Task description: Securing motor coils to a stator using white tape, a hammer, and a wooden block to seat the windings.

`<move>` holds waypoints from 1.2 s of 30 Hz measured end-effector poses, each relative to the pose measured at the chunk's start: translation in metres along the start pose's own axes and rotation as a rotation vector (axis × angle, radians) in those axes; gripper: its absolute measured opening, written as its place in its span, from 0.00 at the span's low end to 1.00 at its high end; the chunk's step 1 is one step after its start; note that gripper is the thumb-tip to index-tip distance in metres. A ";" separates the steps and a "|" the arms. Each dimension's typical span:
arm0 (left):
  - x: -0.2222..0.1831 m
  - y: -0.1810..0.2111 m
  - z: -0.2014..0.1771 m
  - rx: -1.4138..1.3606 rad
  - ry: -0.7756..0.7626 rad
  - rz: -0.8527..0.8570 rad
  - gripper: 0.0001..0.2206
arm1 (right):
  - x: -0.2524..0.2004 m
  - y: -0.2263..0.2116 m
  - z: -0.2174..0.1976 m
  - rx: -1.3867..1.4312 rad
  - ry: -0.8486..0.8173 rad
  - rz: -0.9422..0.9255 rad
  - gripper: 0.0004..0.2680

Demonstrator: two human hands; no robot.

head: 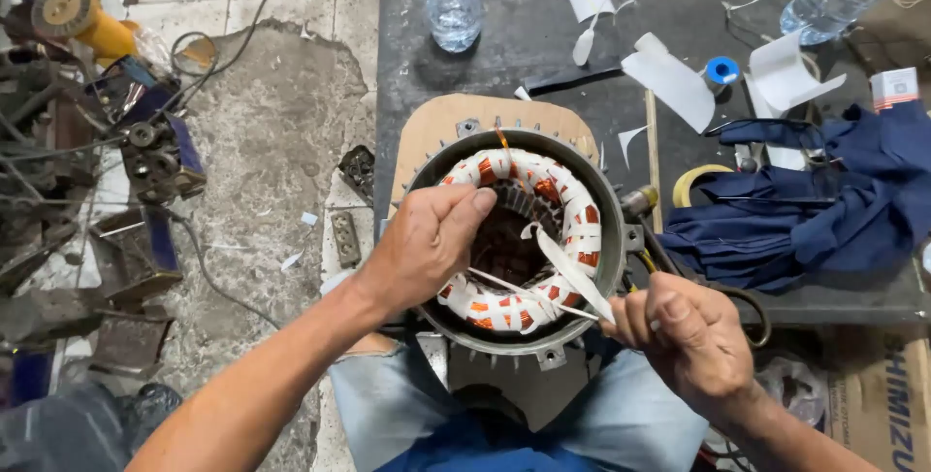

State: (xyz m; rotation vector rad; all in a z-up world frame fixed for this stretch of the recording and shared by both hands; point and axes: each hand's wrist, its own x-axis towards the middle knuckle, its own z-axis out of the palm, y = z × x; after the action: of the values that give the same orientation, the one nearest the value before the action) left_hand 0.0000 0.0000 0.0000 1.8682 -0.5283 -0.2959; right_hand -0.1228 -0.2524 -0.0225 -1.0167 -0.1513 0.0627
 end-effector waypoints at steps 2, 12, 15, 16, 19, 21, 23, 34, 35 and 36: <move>-0.003 0.005 -0.003 0.053 -0.011 0.060 0.21 | 0.007 -0.002 -0.006 0.053 -0.039 0.026 0.14; -0.031 0.026 0.025 0.729 -0.409 0.387 0.10 | -0.002 -0.020 0.013 -0.246 -0.078 -0.059 0.15; -0.045 0.026 0.032 0.923 -0.367 0.483 0.08 | -0.007 -0.012 0.011 -0.271 -0.073 -0.108 0.15; -0.046 0.023 0.034 0.927 -0.360 0.486 0.08 | -0.009 -0.014 0.011 -0.274 -0.079 -0.113 0.15; -0.052 0.018 0.044 0.992 -0.223 0.625 0.07 | -0.015 -0.022 0.013 -0.331 -0.073 -0.134 0.15; -0.054 0.019 0.055 1.015 -0.093 0.648 0.11 | -0.022 -0.031 0.015 -0.445 -0.071 -0.128 0.16; -0.056 0.026 0.072 0.964 0.010 0.663 0.02 | -0.027 -0.044 0.013 -0.583 -0.039 -0.131 0.15; -0.072 0.027 0.120 0.657 0.376 0.495 0.07 | -0.009 -0.062 -0.045 -1.025 0.260 -0.217 0.10; -0.071 0.025 0.122 0.635 0.408 0.468 0.07 | -0.007 -0.046 -0.070 -1.331 0.299 -0.123 0.09; -0.071 0.025 0.124 0.612 0.440 0.441 0.06 | -0.004 -0.032 -0.094 -1.634 0.337 -0.020 0.07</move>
State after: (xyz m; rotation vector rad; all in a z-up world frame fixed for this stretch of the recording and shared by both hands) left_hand -0.1221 -0.0743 -0.0241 2.2360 -0.7545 0.6239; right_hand -0.1130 -0.3483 -0.0443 -2.6280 0.1516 -0.3075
